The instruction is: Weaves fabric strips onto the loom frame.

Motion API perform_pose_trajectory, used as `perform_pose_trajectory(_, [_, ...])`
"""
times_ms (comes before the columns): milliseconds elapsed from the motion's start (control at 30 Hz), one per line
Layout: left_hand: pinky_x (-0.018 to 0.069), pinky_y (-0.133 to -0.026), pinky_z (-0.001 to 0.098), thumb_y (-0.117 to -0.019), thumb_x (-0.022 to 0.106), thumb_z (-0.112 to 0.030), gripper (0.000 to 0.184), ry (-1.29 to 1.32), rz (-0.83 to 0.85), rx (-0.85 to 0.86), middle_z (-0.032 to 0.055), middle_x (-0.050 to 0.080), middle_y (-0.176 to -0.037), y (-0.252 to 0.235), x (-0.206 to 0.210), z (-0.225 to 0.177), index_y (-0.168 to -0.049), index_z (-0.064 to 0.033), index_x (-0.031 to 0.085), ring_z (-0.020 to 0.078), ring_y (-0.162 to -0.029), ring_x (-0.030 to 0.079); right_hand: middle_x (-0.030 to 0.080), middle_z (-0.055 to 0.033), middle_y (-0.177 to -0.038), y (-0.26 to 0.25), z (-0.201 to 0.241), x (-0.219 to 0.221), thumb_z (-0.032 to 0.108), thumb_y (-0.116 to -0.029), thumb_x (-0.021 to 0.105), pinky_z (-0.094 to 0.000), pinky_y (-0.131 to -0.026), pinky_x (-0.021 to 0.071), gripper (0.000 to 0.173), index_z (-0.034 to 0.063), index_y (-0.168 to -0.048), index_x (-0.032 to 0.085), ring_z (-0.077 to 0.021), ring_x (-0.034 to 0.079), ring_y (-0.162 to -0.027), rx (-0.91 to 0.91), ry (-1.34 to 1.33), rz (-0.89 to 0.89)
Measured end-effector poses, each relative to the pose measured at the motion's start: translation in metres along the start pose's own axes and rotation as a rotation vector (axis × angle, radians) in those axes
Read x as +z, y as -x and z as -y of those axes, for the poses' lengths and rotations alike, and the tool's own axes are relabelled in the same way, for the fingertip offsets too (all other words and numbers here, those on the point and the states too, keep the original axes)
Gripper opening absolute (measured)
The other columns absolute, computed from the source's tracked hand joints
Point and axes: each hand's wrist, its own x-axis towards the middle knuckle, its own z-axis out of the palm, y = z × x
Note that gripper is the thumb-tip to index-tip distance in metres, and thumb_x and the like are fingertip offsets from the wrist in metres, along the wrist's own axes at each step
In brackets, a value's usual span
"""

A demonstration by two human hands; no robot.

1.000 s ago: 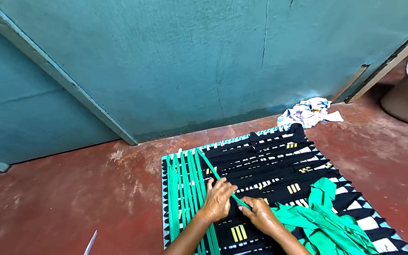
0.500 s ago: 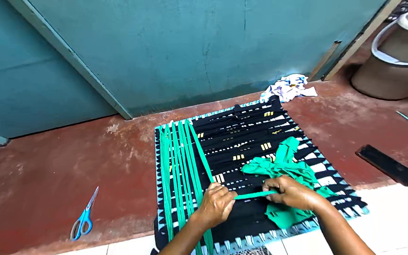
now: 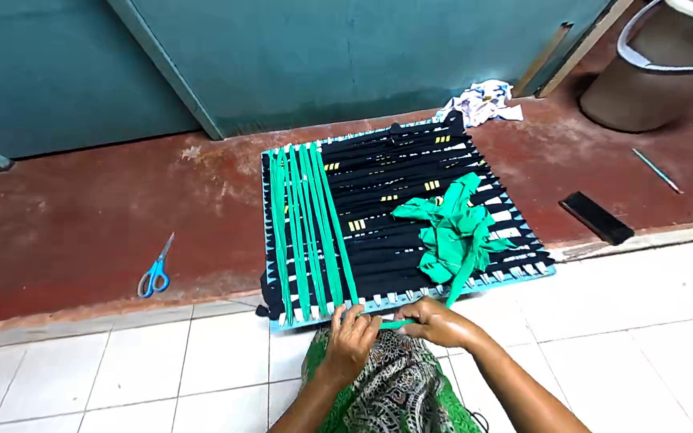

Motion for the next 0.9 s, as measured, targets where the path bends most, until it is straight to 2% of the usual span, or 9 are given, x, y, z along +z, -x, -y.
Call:
perform_pose_trajectory(67, [0.0426, -0.098, 0.0414, -0.0973, 0.055, -0.013, 0.019, -0.028, -0.063, -0.04, 0.0018, 0.071, -0.093, 0.015, -0.001, -0.004, -0.102, -0.0176, 0.073, 0.0238, -0.107, 0.062, 0.071, -0.0225, -0.091, -0.004, 0.008, 0.017, 0.015, -0.1019, 0.061, -0.0586, -0.087, 0.0511, 0.024, -0.0041, -0.109, 0.072, -0.0377, 0.068, -0.088, 0.011, 0.061, 0.066])
perform_pose_trajectory(200, [0.0395, -0.094, 0.0364, -0.0994, 0.051, -0.016, 0.018, -0.064, -0.173, -0.081, -0.0004, 0.068, -0.095, 0.032, 0.002, 0.0, -0.093, -0.0198, 0.068, 0.0214, -0.103, 0.058, 0.068, -0.0259, -0.085, -0.011, 0.016, 0.046, 0.015, -0.1044, 0.056, -0.0606, -0.081, 0.0498, 0.027, -0.008, -0.101, 0.069, -0.0421, 0.067, -0.085, -0.046, 0.121, 0.145])
perform_pose_trajectory(300, [0.041, -0.094, 0.0366, -0.0985, 0.053, -0.016, 0.016, -0.084, -0.179, -0.077, 0.0009, 0.068, -0.105, 0.039, 0.007, 0.004, -0.092, -0.0208, 0.067, 0.0214, -0.105, 0.059, 0.066, -0.0258, -0.084, -0.014, 0.016, 0.052, 0.016, -0.1055, 0.054, -0.0598, -0.08, 0.0494, 0.028, -0.0083, -0.1, 0.067, -0.0423, 0.066, -0.084, -0.043, 0.151, 0.159])
perform_pose_trajectory(367, [0.0425, -0.093, 0.0357, -0.0986, 0.054, -0.015, 0.014, -0.079, -0.17, -0.058, 0.0022, 0.067, -0.109, 0.043, 0.012, 0.005, -0.093, -0.0201, 0.066, 0.0211, -0.106, 0.059, 0.068, -0.0258, -0.087, -0.014, 0.014, 0.045, 0.015, -0.1056, 0.054, -0.0597, -0.083, 0.0497, 0.028, -0.0082, -0.103, 0.068, -0.0418, 0.067, -0.087, -0.037, 0.135, 0.126])
perform_pose_trajectory(433, [0.0442, -0.094, 0.0354, -0.0986, 0.055, -0.015, 0.014, -0.058, -0.157, -0.052, 0.0025, 0.068, -0.109, 0.046, 0.016, 0.005, -0.094, -0.0189, 0.068, 0.0212, -0.106, 0.06, 0.068, -0.0239, -0.086, -0.012, 0.008, 0.036, 0.015, -0.1052, 0.054, -0.0565, -0.082, 0.05, 0.027, -0.0073, -0.104, 0.07, -0.0383, 0.066, -0.084, -0.043, 0.099, 0.081])
perform_pose_trajectory(533, [0.0468, -0.091, 0.0358, -0.098, 0.058, -0.015, 0.014, -0.04, -0.148, -0.074, 0.003, 0.071, -0.102, 0.047, 0.023, 0.004, -0.094, -0.0157, 0.071, 0.0212, -0.101, 0.063, 0.067, -0.0222, -0.086, -0.013, 0.006, 0.021, 0.016, -0.1062, 0.053, -0.0542, -0.083, 0.0491, 0.029, -0.0071, -0.104, 0.069, -0.0358, 0.064, -0.084, -0.003, 0.089, 0.08])
perform_pose_trajectory(633, [0.0483, -0.087, 0.0367, -0.0967, 0.058, -0.015, 0.018, -0.059, -0.147, -0.139, 0.0032, 0.073, -0.095, 0.046, 0.031, 0.004, -0.093, -0.0135, 0.075, 0.0224, -0.095, 0.066, 0.064, -0.0207, -0.08, -0.021, -0.001, 0.014, 0.015, -0.1049, 0.053, -0.0527, -0.077, 0.0485, 0.027, -0.007, -0.098, 0.068, -0.0337, 0.062, -0.078, -0.024, 0.113, 0.009])
perform_pose_trajectory(800, [0.0521, -0.079, 0.0412, -0.0958, 0.053, -0.014, 0.025, -0.052, -0.123, -0.278, 0.0084, 0.075, -0.093, 0.043, 0.037, 0.002, -0.094, -0.0073, 0.077, 0.0271, -0.089, 0.069, 0.067, -0.0217, -0.084, -0.047, -0.002, 0.004, 0.017, -0.1046, 0.052, -0.0562, -0.081, 0.0493, 0.029, -0.0065, -0.098, 0.068, -0.0367, 0.066, -0.084, -0.086, 0.152, -0.125])
perform_pose_trajectory(900, [0.0535, -0.078, 0.0437, -0.0948, 0.051, -0.014, 0.028, -0.03, -0.117, -0.317, 0.0114, 0.076, -0.097, 0.042, 0.041, 0.001, -0.1, -0.0025, 0.077, 0.0299, -0.089, 0.071, 0.068, -0.0223, -0.086, -0.069, 0.0, 0.002, 0.018, -0.1049, 0.051, -0.0568, -0.083, 0.0496, 0.03, -0.0067, -0.101, 0.068, -0.0379, 0.067, -0.087, -0.082, 0.159, -0.192])
